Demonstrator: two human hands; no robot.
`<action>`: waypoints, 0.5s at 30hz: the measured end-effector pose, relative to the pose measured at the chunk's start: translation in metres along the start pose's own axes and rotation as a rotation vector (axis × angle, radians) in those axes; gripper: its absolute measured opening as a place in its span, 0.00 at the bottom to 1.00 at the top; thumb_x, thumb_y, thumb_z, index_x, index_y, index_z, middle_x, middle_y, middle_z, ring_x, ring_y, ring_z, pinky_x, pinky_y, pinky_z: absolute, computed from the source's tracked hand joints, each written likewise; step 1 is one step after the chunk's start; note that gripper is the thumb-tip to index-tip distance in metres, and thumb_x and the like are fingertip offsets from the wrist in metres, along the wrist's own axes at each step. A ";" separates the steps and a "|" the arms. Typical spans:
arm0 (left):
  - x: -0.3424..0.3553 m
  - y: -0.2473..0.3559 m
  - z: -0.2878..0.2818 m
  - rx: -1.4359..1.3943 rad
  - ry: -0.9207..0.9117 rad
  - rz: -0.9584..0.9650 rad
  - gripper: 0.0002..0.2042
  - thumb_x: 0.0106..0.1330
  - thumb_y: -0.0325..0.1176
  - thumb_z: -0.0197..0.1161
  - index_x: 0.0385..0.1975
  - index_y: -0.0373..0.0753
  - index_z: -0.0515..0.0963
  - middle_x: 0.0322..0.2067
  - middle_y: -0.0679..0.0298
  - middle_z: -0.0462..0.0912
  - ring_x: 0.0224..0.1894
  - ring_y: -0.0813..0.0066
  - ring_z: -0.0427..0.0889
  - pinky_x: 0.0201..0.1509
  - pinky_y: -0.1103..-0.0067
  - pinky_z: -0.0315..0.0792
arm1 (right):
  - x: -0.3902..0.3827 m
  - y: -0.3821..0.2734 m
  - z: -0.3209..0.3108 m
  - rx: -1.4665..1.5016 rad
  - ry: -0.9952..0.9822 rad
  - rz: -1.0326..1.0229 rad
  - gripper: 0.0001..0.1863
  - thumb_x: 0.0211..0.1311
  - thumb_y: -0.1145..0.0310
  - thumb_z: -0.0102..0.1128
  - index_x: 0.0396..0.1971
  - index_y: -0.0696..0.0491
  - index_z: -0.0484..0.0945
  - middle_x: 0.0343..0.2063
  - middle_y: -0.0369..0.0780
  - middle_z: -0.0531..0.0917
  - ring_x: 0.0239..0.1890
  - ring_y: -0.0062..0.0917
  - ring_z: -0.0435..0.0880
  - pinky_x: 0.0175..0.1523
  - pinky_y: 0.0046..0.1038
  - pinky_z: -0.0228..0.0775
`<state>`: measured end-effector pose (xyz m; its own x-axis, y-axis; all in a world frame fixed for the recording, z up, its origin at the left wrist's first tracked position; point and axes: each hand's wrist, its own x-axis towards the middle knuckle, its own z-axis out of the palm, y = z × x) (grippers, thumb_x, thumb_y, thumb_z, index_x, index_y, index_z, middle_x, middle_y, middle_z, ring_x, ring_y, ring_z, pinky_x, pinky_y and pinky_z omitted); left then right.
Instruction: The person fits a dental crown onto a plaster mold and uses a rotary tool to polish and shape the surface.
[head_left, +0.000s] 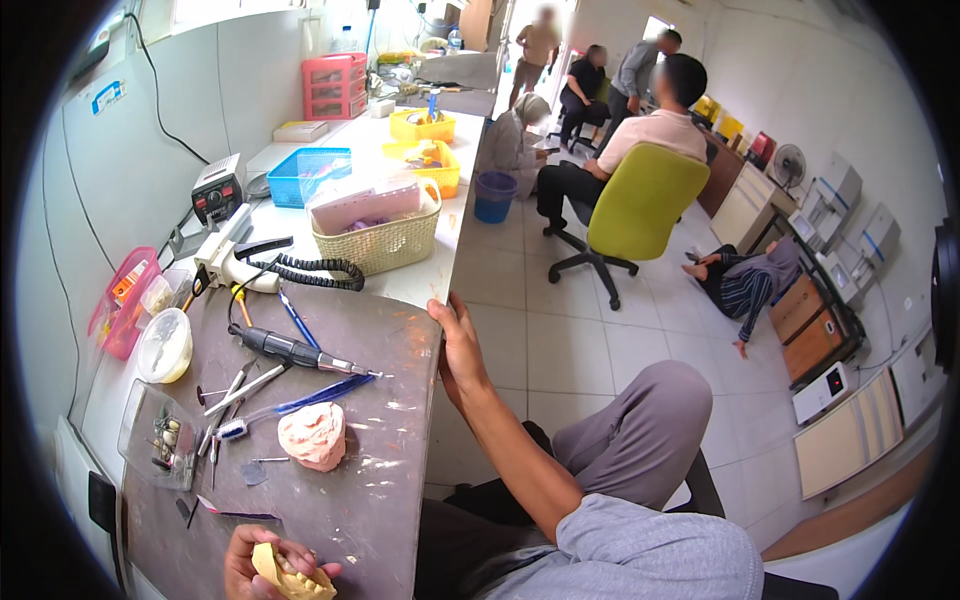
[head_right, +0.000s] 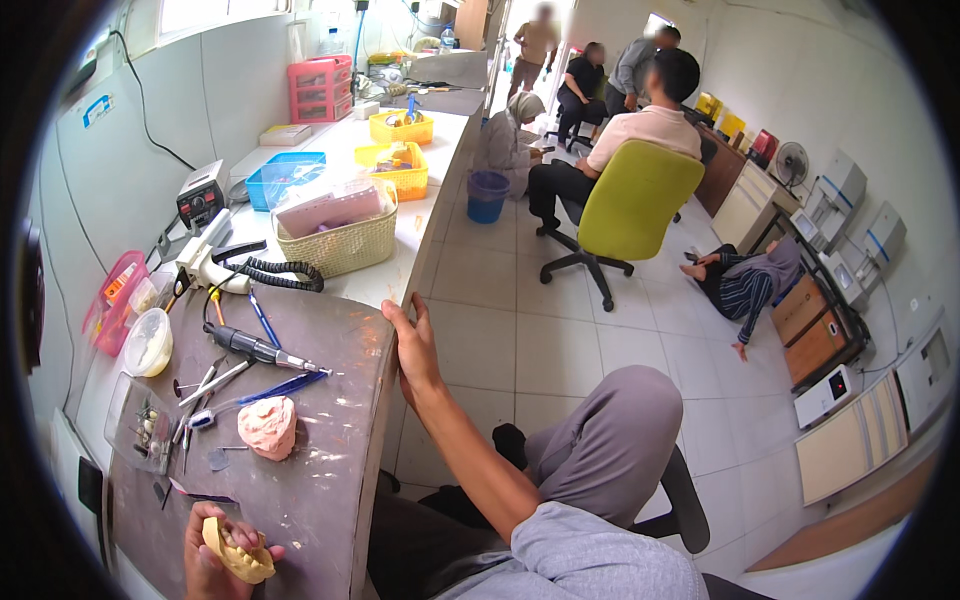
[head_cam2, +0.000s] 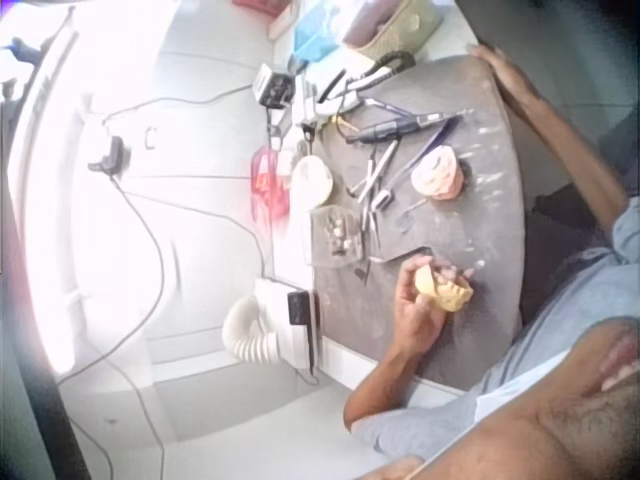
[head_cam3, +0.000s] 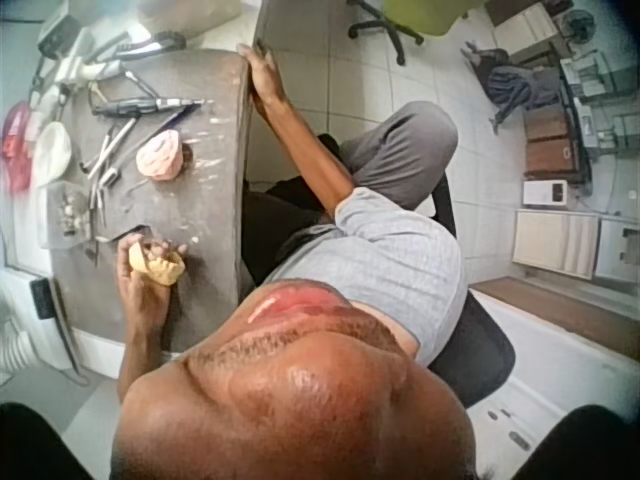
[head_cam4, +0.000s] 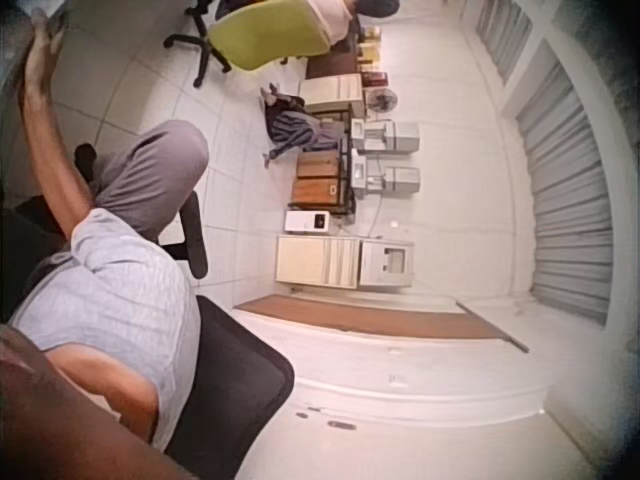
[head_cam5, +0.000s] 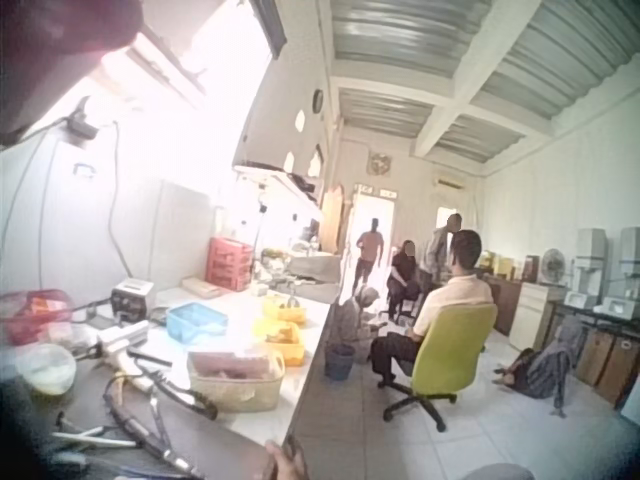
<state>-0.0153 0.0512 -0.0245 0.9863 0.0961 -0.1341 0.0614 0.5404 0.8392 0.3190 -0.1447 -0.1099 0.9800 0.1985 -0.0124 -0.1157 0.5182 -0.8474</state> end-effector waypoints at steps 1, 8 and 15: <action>-0.001 -0.002 -0.003 0.006 -0.005 0.006 0.26 0.62 0.44 0.71 0.55 0.42 0.68 0.42 0.63 0.78 0.50 0.67 0.79 0.61 0.55 0.74 | 0.000 0.003 -0.001 0.003 -0.003 -0.006 0.52 0.61 0.54 0.65 0.73 0.62 0.41 0.64 0.54 0.64 0.65 0.37 0.66 0.68 0.32 0.57; -0.002 0.003 -0.001 0.000 -0.003 -0.033 0.28 0.60 0.45 0.73 0.56 0.42 0.68 0.40 0.61 0.78 0.46 0.67 0.80 0.58 0.58 0.76 | -0.004 -0.002 0.004 0.009 -0.015 0.013 0.52 0.62 0.55 0.65 0.73 0.62 0.41 0.65 0.54 0.63 0.67 0.37 0.65 0.69 0.32 0.57; -0.001 0.004 0.001 -0.056 0.013 -0.075 0.29 0.59 0.47 0.73 0.55 0.41 0.69 0.40 0.60 0.78 0.47 0.65 0.80 0.56 0.60 0.77 | -0.001 0.004 -0.003 0.029 -0.037 0.002 0.49 0.63 0.57 0.63 0.73 0.62 0.41 0.66 0.52 0.62 0.68 0.36 0.63 0.71 0.34 0.54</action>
<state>-0.0161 0.0525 -0.0205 0.9772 0.0644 -0.2025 0.1258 0.5925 0.7957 0.3179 -0.1453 -0.1153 0.9731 0.2303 0.0062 -0.1229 0.5418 -0.8315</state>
